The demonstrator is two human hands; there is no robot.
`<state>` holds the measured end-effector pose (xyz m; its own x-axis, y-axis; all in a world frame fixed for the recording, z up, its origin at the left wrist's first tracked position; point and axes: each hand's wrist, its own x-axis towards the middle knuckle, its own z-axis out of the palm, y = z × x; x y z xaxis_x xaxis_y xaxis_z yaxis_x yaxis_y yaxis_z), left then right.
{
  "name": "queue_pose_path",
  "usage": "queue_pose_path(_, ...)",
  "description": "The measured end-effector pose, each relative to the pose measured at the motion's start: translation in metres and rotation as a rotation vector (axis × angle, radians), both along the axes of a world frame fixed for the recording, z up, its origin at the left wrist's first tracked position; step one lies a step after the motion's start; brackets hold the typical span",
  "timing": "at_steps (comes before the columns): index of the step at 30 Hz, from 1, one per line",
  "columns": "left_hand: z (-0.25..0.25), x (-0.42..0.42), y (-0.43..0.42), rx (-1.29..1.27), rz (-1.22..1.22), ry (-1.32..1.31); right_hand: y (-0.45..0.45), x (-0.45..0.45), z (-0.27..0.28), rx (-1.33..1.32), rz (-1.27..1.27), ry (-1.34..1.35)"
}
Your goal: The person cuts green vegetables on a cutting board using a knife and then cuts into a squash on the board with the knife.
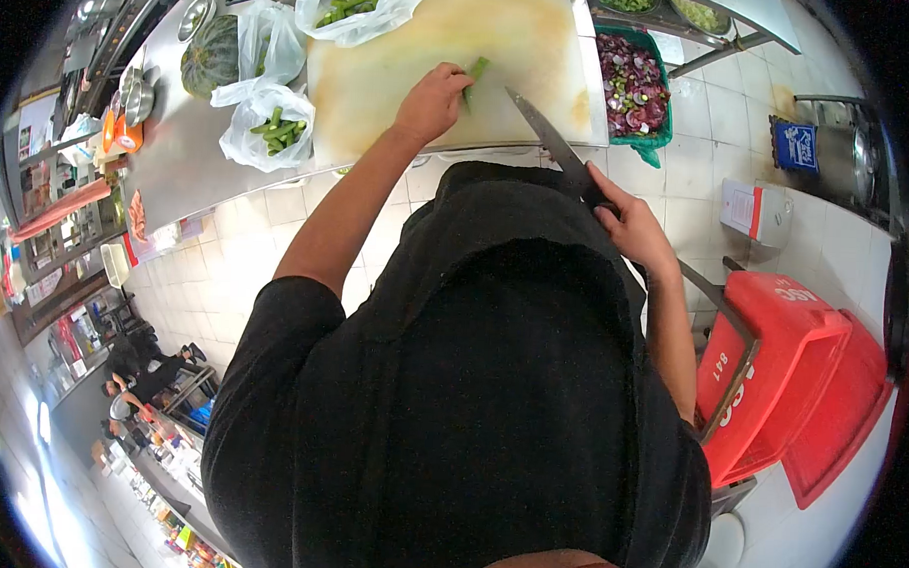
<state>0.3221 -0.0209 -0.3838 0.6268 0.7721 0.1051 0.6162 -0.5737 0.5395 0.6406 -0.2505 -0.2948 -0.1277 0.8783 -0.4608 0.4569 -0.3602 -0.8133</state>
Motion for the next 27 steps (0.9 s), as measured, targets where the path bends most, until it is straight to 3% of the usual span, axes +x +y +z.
queue_pose_path(4, 0.007, 0.011, -0.014, 0.095, 0.027, 0.046, -0.004, -0.003, 0.003, 0.242, 0.016, -0.12)
queue_pose_path(10, 0.007, 0.033, -0.03, 0.077, 0.005, 0.124, 0.009, -0.012, 0.028, 0.136, 0.128, -0.45)
queue_pose_path(16, -0.001, 0.034, -0.033, 0.062, 0.012, 0.094, 0.017, -0.017, 0.02, 0.119, 0.197, -0.552)
queue_pose_path(22, 0.002, 0.032, -0.027, 0.023, 0.058, 0.09, 0.04, -0.013, 0.011, -0.002, 0.2, -0.419)
queue_pose_path(25, 0.001, 0.025, -0.019, 0.115, 0.117, 0.042, 0.036, -0.003, -0.028, 0.321, 0.074, -0.135)
queue_pose_path(27, 0.002, 0.02, -0.011, 0.082, 0.136, 0.074, 0.04, 0.009, -0.036, 0.245, -0.001, -0.144)
